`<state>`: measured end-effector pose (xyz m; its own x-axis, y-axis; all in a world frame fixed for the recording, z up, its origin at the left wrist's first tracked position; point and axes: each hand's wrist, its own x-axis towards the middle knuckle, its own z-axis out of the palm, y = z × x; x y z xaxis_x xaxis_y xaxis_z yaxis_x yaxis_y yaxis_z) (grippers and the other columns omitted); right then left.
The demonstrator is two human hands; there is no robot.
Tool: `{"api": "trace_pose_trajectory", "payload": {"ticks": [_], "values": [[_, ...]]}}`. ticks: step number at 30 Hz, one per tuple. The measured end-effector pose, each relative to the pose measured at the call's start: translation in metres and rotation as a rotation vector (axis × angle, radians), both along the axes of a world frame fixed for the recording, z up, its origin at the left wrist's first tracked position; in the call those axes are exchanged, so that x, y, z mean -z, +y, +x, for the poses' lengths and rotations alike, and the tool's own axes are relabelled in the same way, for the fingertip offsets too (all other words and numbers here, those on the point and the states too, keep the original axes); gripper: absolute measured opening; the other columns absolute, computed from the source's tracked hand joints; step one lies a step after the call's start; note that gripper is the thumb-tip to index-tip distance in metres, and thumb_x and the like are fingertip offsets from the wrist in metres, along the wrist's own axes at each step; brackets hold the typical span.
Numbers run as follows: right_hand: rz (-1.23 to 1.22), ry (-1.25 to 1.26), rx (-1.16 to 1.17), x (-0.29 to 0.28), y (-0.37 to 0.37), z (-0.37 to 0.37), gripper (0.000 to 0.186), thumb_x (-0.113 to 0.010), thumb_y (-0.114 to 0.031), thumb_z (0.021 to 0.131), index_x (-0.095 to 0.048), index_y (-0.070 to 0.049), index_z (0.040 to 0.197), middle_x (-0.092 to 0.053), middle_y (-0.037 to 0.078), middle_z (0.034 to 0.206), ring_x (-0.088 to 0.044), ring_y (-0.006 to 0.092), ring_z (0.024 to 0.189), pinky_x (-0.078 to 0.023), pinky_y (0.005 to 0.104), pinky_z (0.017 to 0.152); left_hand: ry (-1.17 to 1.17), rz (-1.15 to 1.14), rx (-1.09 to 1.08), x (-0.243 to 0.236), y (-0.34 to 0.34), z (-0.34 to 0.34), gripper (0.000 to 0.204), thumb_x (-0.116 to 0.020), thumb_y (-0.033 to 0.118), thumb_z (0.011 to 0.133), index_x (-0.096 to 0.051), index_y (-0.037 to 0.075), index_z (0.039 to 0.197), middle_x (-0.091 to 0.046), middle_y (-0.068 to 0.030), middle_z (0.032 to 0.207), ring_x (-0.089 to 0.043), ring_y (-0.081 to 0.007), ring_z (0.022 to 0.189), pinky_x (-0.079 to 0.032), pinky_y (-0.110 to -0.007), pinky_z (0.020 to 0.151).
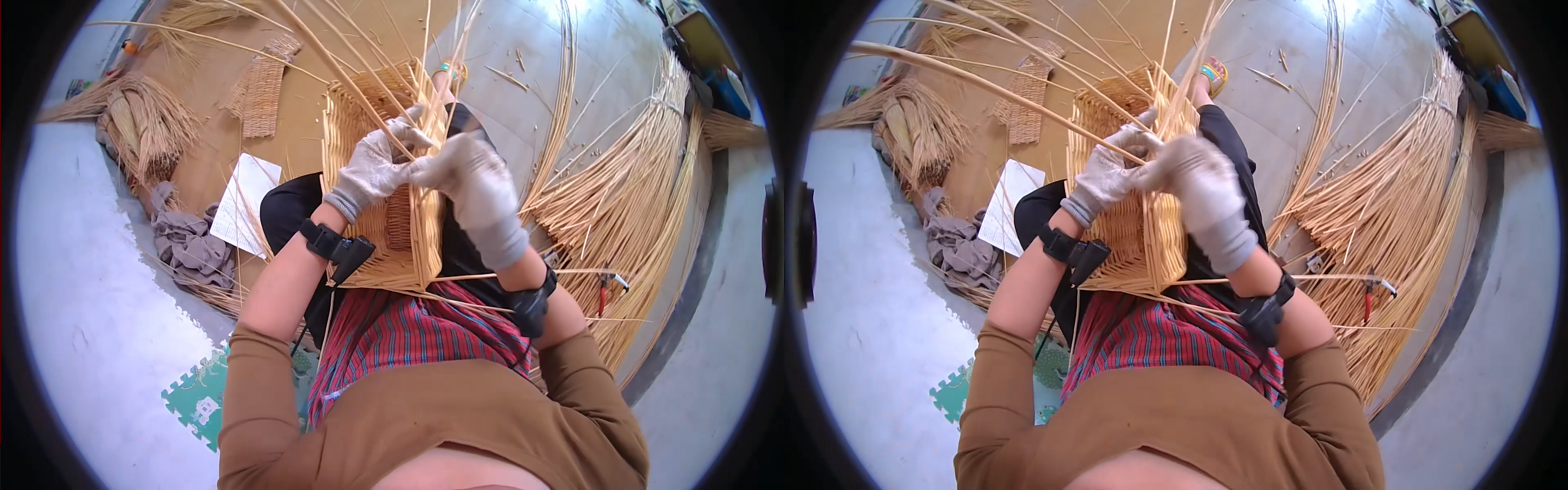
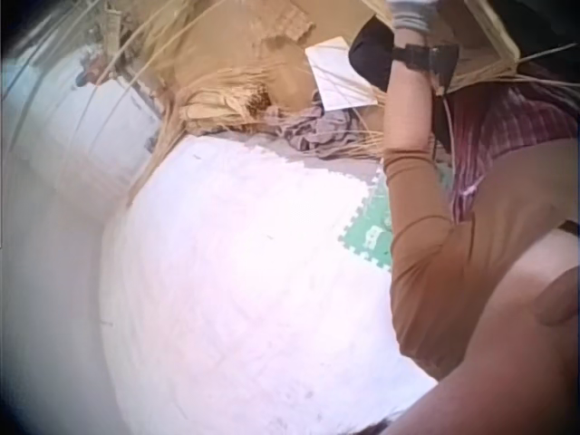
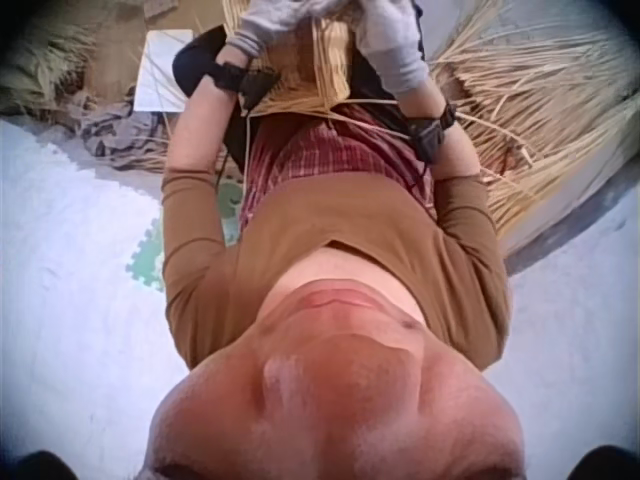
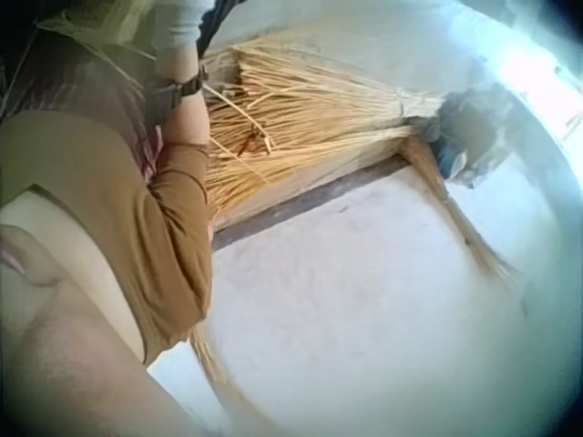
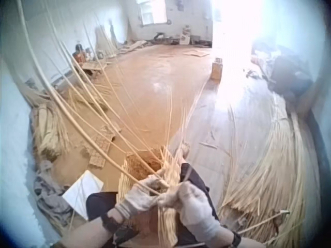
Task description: Weaving the sides and top edges of a rectangular wicker basket using long plant fibers.
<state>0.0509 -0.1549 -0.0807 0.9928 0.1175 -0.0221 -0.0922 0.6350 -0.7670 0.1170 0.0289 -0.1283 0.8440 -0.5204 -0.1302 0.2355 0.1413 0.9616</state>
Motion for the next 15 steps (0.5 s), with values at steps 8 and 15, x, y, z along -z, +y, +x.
{"api": "trace_pose_trajectory", "payload": {"ticks": [8,15], "values": [[-0.457,-0.254,-0.864,-0.021,0.030,0.015,0.040,-0.055,-0.036,0.107,-0.068,-0.005,0.085,-0.066,0.003,0.077,-0.063,0.0143,0.076,-0.051,0.0289,0.076,-0.148,0.101,0.205,-0.007,0.005,0.012,0.037,-0.082,0.005,0.085,-0.071,0.001,0.121,-0.030,-0.0049,0.169,-0.059,-0.0118,0.124,-0.054,-0.028,0.094],[-1.207,-0.858,0.302,-0.030,0.023,0.016,0.028,-0.082,-0.027,0.083,-0.070,-0.011,0.102,-0.068,0.007,0.086,-0.069,0.0316,0.079,-0.057,0.0412,0.072,0.156,-0.020,0.197,-0.024,0.024,0.010,0.045,-0.055,0.031,0.106,-0.062,-0.002,0.136,-0.053,-0.0136,0.151,-0.049,-0.0186,0.140,-0.045,-0.039,0.116]]}}
